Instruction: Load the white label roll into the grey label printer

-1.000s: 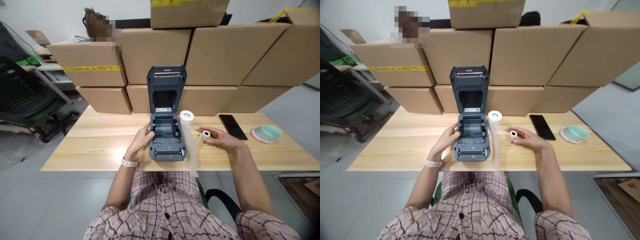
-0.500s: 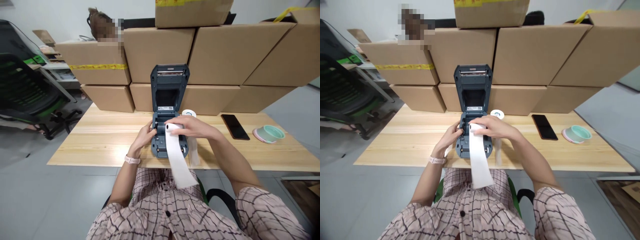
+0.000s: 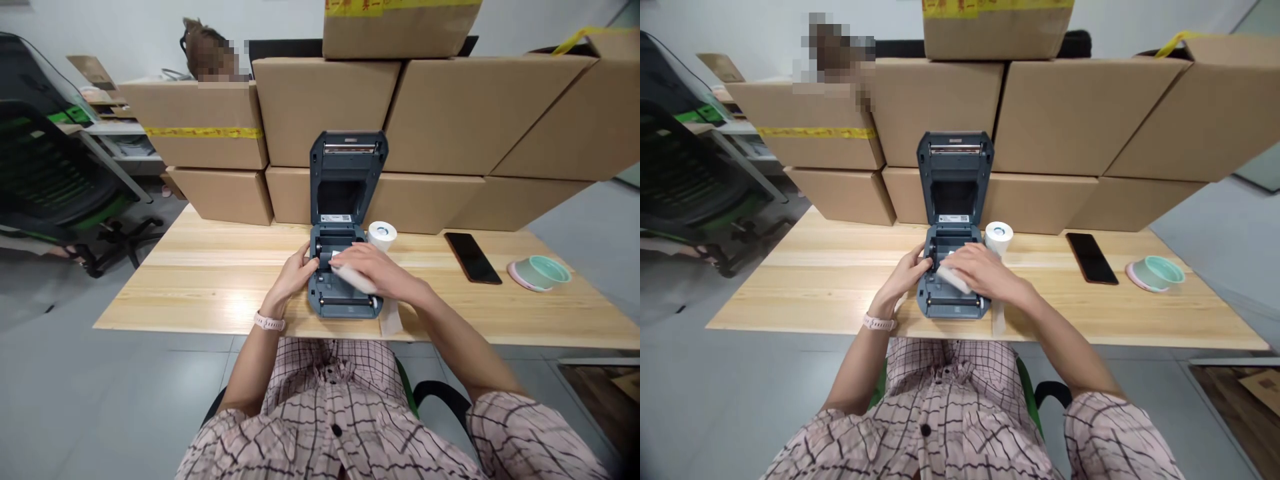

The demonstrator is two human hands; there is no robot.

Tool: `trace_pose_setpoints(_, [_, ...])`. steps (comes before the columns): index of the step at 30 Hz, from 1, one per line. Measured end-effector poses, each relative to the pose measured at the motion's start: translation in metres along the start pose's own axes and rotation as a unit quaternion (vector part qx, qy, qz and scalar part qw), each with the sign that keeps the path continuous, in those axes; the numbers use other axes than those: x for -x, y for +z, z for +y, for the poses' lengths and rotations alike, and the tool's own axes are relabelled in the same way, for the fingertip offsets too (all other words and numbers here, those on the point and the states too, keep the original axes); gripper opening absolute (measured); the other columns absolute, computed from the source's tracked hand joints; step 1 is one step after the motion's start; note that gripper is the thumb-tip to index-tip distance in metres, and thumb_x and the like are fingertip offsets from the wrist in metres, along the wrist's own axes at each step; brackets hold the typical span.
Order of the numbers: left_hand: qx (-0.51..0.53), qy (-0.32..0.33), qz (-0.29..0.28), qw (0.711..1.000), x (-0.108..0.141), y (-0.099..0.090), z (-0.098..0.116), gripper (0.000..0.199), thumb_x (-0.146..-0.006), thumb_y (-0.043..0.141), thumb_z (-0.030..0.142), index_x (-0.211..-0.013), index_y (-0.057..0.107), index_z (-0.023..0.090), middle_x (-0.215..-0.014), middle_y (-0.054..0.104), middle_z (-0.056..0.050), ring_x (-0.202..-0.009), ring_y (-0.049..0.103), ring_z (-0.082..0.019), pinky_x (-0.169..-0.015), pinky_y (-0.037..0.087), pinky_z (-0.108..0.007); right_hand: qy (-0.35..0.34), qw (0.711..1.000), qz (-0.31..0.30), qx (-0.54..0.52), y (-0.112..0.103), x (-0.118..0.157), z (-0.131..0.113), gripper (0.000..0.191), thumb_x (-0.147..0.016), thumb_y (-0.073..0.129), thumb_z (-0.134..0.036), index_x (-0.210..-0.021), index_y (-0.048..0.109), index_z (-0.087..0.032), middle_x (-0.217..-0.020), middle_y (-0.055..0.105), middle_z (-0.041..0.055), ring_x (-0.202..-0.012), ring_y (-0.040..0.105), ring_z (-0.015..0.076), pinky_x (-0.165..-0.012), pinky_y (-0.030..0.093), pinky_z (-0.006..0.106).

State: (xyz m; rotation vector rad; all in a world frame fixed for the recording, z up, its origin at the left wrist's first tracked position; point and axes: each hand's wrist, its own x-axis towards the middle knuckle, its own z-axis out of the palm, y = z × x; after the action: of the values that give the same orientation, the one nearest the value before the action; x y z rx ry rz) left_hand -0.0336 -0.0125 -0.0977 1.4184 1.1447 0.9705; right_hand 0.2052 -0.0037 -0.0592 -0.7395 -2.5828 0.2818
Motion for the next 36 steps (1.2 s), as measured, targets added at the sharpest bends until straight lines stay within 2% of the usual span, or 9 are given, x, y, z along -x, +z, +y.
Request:
trace_pose_setpoints(3, [0.001, -0.001, 0.000, 1.000, 0.000, 0.000, -0.003, 0.067, -0.091, 0.059, 0.033, -0.153, 0.046, 0.010, -0.059, 0.042, 0.009, -0.051, 0.033, -0.008, -0.048, 0.026, -0.019, -0.009, 1.000, -0.012, -0.025, -0.006, 0.028, -0.029, 0.047, -0.104, 0.040, -0.015, -0.146, 0.058, -0.029, -0.144, 0.066, 0.0057, -0.136, 0.058, 0.0229, -0.115, 0.048, 0.051])
trace_pose_setpoints(6, [0.004, 0.005, -0.001, 1.000, 0.000, -0.001, -0.003, 0.064, -0.092, 0.060, 0.035, -0.150, 0.049, 0.010, -0.059, 0.042, 0.009, -0.051, 0.033, -0.008, -0.048, 0.026, -0.019, 0.016, 1.000, 0.007, -0.022, -0.003, 0.049, -0.052, 0.053, -0.102, 0.044, -0.014, -0.153, 0.050, -0.028, -0.155, 0.058, 0.0066, -0.145, 0.051, 0.0239, -0.119, 0.045, 0.053])
trace_pose_setpoints(9, [0.008, 0.006, -0.003, 1.000, 0.002, 0.000, -0.001, 0.062, -0.092, 0.061, 0.036, -0.147, 0.052, 0.010, -0.059, 0.042, 0.009, -0.051, 0.032, -0.008, -0.047, 0.026, -0.019, 0.045, 0.994, 0.098, 0.011, 0.011, 0.055, -0.066, 0.041, -0.101, 0.054, -0.017, -0.141, 0.061, -0.026, -0.142, 0.068, 0.0090, -0.129, 0.063, 0.0277, -0.107, 0.054, 0.054])
trace_pose_setpoints(12, [0.009, 0.005, -0.001, 1.000, 0.002, 0.000, -0.001, 0.062, -0.092, 0.061, 0.035, -0.148, 0.052, 0.010, -0.057, 0.041, 0.010, -0.049, 0.031, -0.007, -0.046, 0.025, -0.019, 0.030, 0.979, 0.203, 0.015, 0.029, 0.053, -0.070, 0.036, -0.098, 0.053, -0.007, -0.125, 0.070, -0.024, -0.121, 0.078, 0.0085, -0.105, 0.070, 0.0250, -0.088, 0.060, 0.046])
trace_pose_setpoints(14, [0.008, 0.005, 0.005, 1.000, 0.001, 0.001, -0.003, 0.061, -0.092, 0.061, 0.034, -0.148, 0.052, 0.011, -0.057, 0.040, 0.010, -0.048, 0.030, -0.007, -0.046, 0.025, -0.018, 0.007, 0.974, 0.227, -0.022, 0.037, 0.054, -0.068, 0.039, -0.097, 0.050, -0.002, -0.121, 0.071, -0.024, -0.114, 0.080, 0.0073, -0.100, 0.072, 0.0227, -0.083, 0.061, 0.041])
trace_pose_setpoints(17, [0.012, -0.001, 0.020, 1.000, 0.001, 0.002, -0.006, 0.063, -0.091, 0.063, 0.034, -0.149, 0.052, 0.013, -0.059, 0.046, 0.009, -0.049, 0.035, -0.007, -0.047, 0.028, -0.018, -0.014, 0.969, 0.221, -0.106, 0.038, 0.058, -0.064, 0.041, -0.096, 0.048, 0.000, -0.116, 0.073, -0.025, -0.109, 0.081, 0.0053, -0.103, 0.075, 0.0203, -0.085, 0.064, 0.039])
trace_pose_setpoints(21, [0.022, -0.018, 0.032, 0.999, 0.000, 0.004, -0.008, 0.067, -0.087, 0.068, 0.037, -0.149, 0.052, 0.015, -0.067, 0.059, 0.004, -0.054, 0.047, -0.009, -0.050, 0.035, -0.019, -0.017, 0.966, 0.192, -0.173, 0.029, 0.060, -0.059, 0.040, -0.097, 0.047, -0.001, -0.109, 0.075, -0.025, -0.108, 0.082, 0.0048, -0.107, 0.076, 0.0193, -0.091, 0.065, 0.040])
trace_pose_setpoints(30, [0.039, -0.027, 0.046, 0.998, 0.000, 0.007, -0.003, 0.070, -0.083, 0.073, 0.039, -0.146, 0.055, 0.015, -0.073, 0.067, 0.001, -0.058, 0.055, -0.012, -0.054, 0.042, -0.021, -0.009, 0.972, 0.186, -0.142, 0.032, 0.059, -0.062, 0.039, -0.094, 0.053, -0.002, -0.115, 0.075, -0.026, -0.115, 0.081, 0.0048, -0.111, 0.076, 0.0206, -0.094, 0.065, 0.044])
trace_pose_setpoints(36, [0.044, -0.029, 0.063, 0.997, -0.002, 0.006, -0.006, 0.075, -0.079, 0.080, 0.041, -0.146, 0.057, 0.016, -0.073, 0.069, 0.001, -0.058, 0.057, -0.012, -0.057, 0.044, -0.022, -0.010, 0.975, 0.186, -0.118, 0.033, 0.062, -0.065, 0.039, -0.093, 0.052, 0.000, -0.115, 0.074, -0.023, -0.117, 0.081, 0.0065, -0.113, 0.075, 0.0208, -0.090, 0.065, 0.042])
